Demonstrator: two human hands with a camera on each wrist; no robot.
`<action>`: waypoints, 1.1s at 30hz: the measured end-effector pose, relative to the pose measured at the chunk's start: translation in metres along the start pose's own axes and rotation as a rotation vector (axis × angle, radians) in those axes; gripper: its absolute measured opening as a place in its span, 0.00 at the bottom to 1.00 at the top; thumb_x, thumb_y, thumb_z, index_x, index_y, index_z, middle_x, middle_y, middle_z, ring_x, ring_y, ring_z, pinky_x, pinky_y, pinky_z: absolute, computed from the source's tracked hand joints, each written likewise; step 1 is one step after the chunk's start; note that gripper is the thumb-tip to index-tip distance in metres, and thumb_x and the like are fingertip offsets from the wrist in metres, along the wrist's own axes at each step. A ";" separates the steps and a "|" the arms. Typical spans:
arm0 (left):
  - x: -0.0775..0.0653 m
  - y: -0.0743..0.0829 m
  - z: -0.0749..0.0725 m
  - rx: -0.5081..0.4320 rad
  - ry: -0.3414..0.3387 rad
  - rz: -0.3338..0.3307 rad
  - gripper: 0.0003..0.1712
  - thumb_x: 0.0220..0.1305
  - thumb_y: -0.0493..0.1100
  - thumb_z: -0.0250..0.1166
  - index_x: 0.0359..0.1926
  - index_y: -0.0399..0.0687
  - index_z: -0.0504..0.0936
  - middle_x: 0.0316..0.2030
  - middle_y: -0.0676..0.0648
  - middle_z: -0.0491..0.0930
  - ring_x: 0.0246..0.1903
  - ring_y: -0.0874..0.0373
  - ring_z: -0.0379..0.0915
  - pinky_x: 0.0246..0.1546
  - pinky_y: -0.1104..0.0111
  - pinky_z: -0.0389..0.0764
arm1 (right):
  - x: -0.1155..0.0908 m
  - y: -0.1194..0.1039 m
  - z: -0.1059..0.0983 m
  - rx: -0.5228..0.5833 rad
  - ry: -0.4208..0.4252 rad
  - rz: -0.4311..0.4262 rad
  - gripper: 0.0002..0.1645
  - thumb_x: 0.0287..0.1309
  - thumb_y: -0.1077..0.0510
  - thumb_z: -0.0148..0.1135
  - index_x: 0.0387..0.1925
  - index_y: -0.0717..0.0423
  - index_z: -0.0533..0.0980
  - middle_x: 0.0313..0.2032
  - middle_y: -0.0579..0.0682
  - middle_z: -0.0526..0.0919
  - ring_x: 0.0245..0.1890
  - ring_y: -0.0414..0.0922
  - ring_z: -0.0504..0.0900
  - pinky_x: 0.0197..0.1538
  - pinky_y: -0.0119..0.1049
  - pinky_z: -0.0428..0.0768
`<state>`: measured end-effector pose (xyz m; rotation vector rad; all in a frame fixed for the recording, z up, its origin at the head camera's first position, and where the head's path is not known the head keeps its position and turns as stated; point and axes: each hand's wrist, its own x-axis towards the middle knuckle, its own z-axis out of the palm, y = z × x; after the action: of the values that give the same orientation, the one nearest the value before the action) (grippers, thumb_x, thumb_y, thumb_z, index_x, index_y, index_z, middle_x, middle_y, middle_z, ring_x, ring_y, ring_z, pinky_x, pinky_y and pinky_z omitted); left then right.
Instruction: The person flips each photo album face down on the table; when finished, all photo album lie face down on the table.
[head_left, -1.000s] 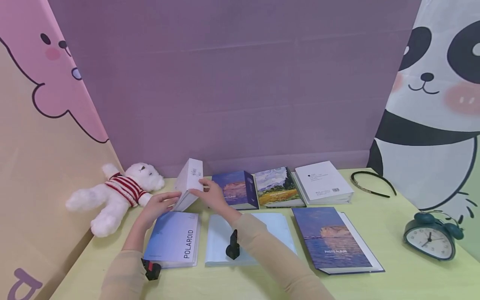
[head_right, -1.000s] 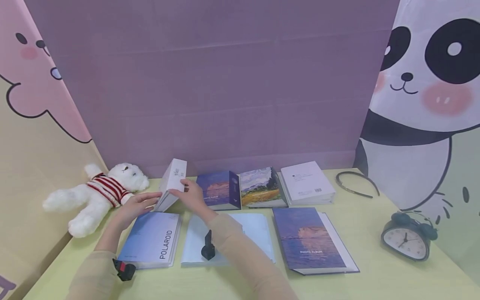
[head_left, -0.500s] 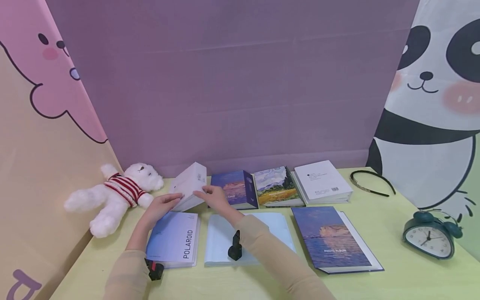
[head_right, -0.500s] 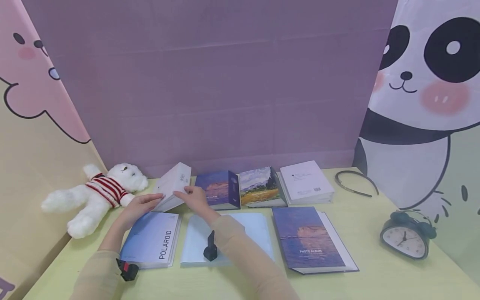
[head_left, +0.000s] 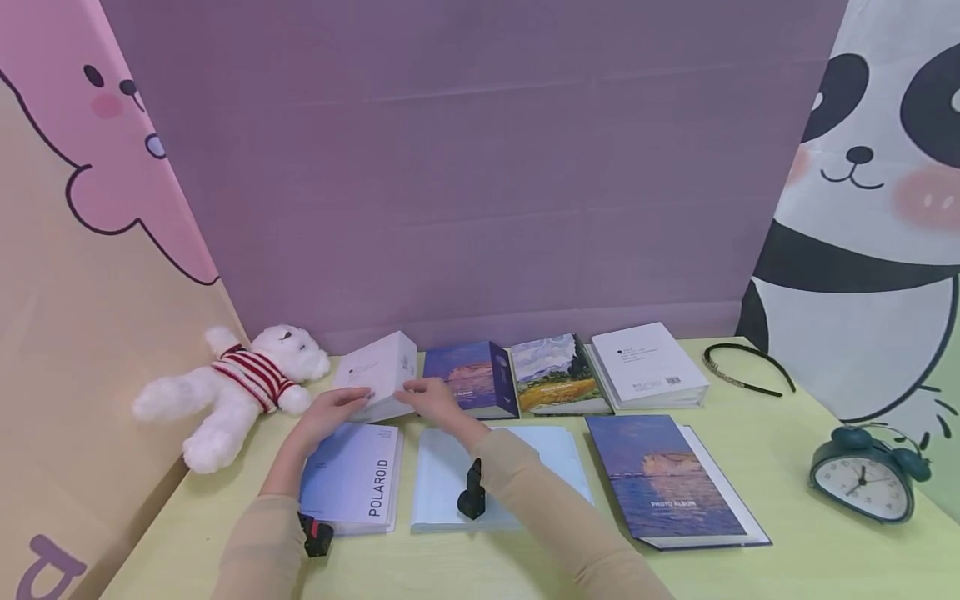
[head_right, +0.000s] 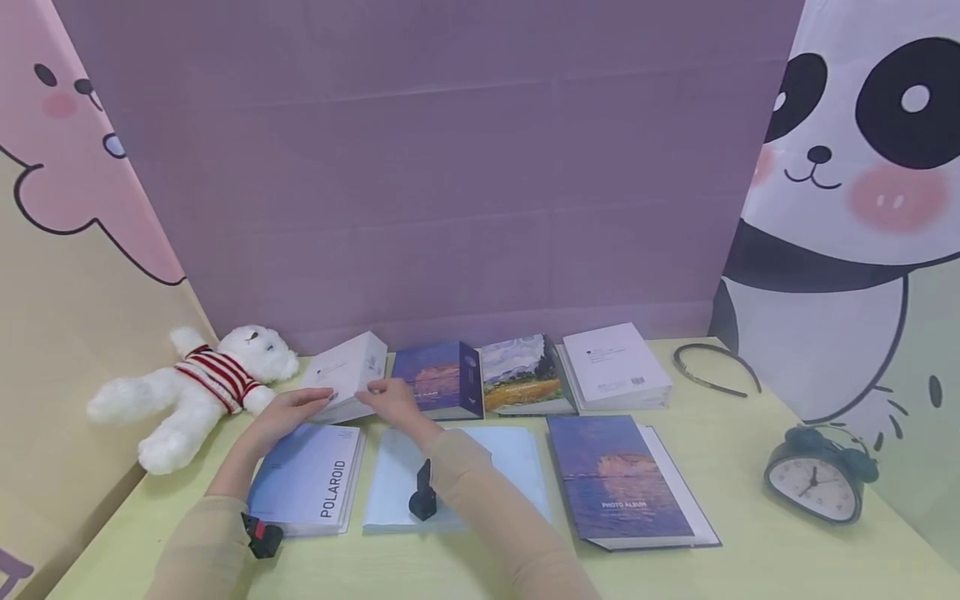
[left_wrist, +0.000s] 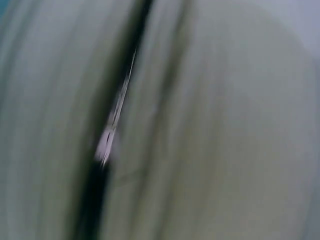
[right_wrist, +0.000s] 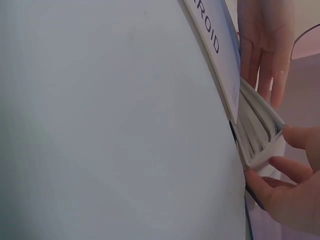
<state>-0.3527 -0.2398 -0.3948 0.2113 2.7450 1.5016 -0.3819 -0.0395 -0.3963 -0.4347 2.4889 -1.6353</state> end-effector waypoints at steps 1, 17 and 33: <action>0.000 0.000 0.000 0.004 0.000 -0.006 0.24 0.70 0.44 0.53 0.61 0.35 0.71 0.62 0.35 0.68 0.63 0.42 0.62 0.63 0.50 0.63 | 0.000 0.000 0.000 -0.008 -0.010 0.001 0.26 0.62 0.52 0.58 0.57 0.62 0.73 0.58 0.58 0.76 0.58 0.54 0.74 0.57 0.45 0.75; 0.001 0.002 0.003 0.047 -0.031 -0.037 0.26 0.70 0.47 0.51 0.62 0.35 0.70 0.64 0.34 0.65 0.65 0.39 0.57 0.65 0.47 0.58 | 0.000 0.001 -0.001 -0.087 -0.075 0.032 0.25 0.65 0.53 0.54 0.62 0.54 0.70 0.62 0.53 0.72 0.63 0.52 0.68 0.63 0.47 0.70; 0.003 0.001 0.008 0.075 -0.026 -0.020 0.24 0.71 0.46 0.50 0.59 0.33 0.72 0.61 0.34 0.69 0.63 0.39 0.62 0.64 0.48 0.61 | 0.003 0.006 -0.004 -0.115 -0.204 0.021 0.31 0.66 0.49 0.52 0.67 0.52 0.63 0.66 0.53 0.67 0.67 0.52 0.62 0.67 0.49 0.63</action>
<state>-0.3552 -0.2315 -0.3980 0.2019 2.7775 1.3827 -0.3866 -0.0349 -0.4006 -0.5574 2.4327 -1.3696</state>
